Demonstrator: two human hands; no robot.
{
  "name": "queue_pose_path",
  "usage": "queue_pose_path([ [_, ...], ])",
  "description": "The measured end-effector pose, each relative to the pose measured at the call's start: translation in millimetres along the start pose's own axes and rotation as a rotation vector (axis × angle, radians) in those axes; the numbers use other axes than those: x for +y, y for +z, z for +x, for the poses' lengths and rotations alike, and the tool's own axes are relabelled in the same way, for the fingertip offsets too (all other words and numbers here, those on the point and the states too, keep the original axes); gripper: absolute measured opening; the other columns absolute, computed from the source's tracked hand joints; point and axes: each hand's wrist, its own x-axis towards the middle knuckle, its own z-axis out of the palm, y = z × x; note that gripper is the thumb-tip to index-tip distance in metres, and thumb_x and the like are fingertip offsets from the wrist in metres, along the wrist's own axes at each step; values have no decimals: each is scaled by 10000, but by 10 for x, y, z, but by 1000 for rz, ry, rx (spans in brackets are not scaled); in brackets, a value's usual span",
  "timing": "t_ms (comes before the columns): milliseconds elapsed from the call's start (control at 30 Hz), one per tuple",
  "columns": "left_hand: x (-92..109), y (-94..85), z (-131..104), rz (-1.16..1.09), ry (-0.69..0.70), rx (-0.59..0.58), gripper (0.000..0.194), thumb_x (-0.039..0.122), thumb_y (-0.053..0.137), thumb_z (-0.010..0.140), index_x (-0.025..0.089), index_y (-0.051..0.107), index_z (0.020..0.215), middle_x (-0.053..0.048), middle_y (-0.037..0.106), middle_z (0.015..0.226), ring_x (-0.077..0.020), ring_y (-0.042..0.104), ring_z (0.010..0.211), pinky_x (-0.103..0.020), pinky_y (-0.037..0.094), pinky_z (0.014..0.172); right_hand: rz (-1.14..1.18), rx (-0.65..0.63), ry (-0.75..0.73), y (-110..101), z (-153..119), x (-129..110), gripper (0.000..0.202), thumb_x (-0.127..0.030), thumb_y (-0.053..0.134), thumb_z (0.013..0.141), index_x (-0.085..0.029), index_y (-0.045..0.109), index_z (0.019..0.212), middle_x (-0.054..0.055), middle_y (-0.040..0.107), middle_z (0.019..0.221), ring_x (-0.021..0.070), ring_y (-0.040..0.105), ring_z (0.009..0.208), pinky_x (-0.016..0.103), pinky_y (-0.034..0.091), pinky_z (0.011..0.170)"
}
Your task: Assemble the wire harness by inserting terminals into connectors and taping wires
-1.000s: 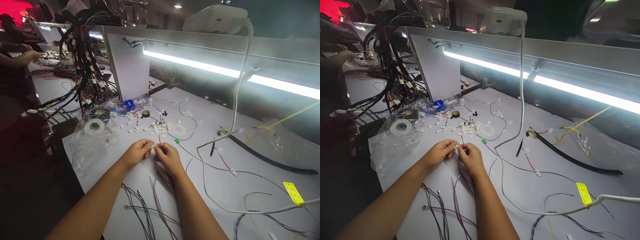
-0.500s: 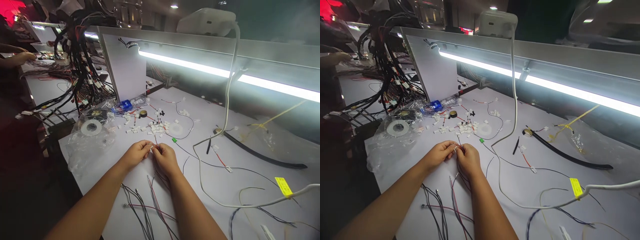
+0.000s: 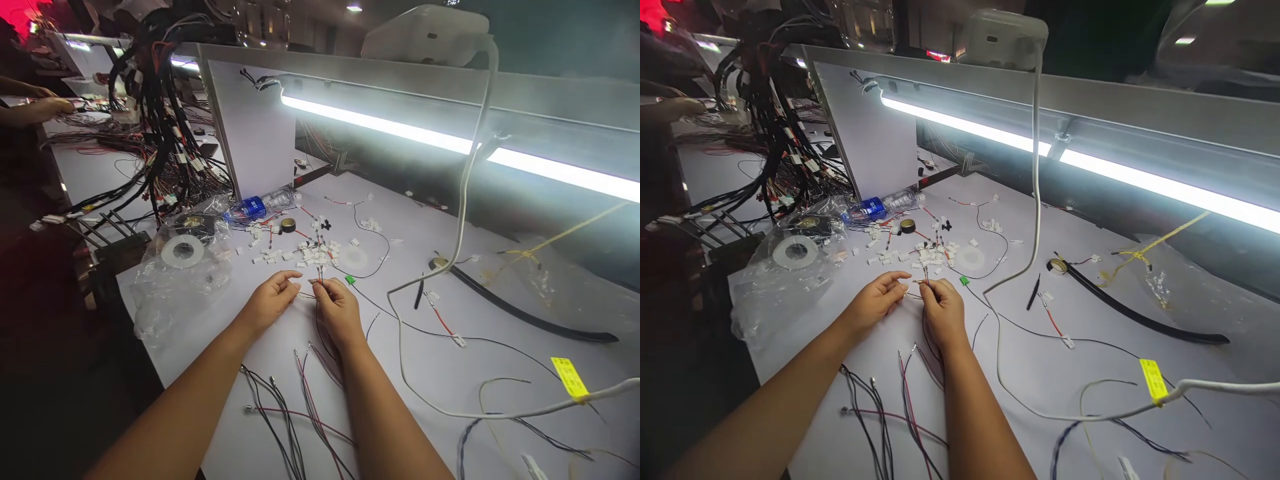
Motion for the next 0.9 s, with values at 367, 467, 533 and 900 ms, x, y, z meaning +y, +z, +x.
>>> queue_pose_path([
  [367, 33, 13, -81, 290, 199, -25, 303, 428, 529, 880, 228, 606, 1094, -5, 608, 861, -159, 549, 785, -273, 434, 720, -118, -8, -61, 2, -1, 57, 209, -269, 533, 899, -243, 732, 957, -4, 547, 704, 160, 540, 714, 268, 395, 664],
  [467, 23, 0, -65, 317, 238, -14, 222, 402, 525, 891, 226, 629, 978, -7, 622, 928, -168, 550, 883, -274, 416, 796, -108, -5, -64, 9, 2, 39, 204, -266, 561, 881, -244, 718, 1008, -12, 545, 709, 155, 533, 710, 268, 398, 672],
  [533, 8, -7, -52, 293, 201, -10, 206, 396, 530, 891, 227, 624, 962, 3, 616, 885, -155, 550, 839, -262, 414, 763, -82, 2, -65, 9, 3, 11, 180, -274, 602, 853, -241, 714, 990, -18, 546, 714, 151, 521, 699, 266, 396, 668],
  [900, 39, 79, -38, -388, -130, -169, 197, 367, 582, 870, 180, 562, 929, 25, 521, 737, -63, 451, 537, -196, 316, 498, 222, 16, 127, -7, -9, -30, 143, -320, 622, 798, -183, 664, 800, -4, 629, 720, 148, 547, 650, 253, 436, 620],
])
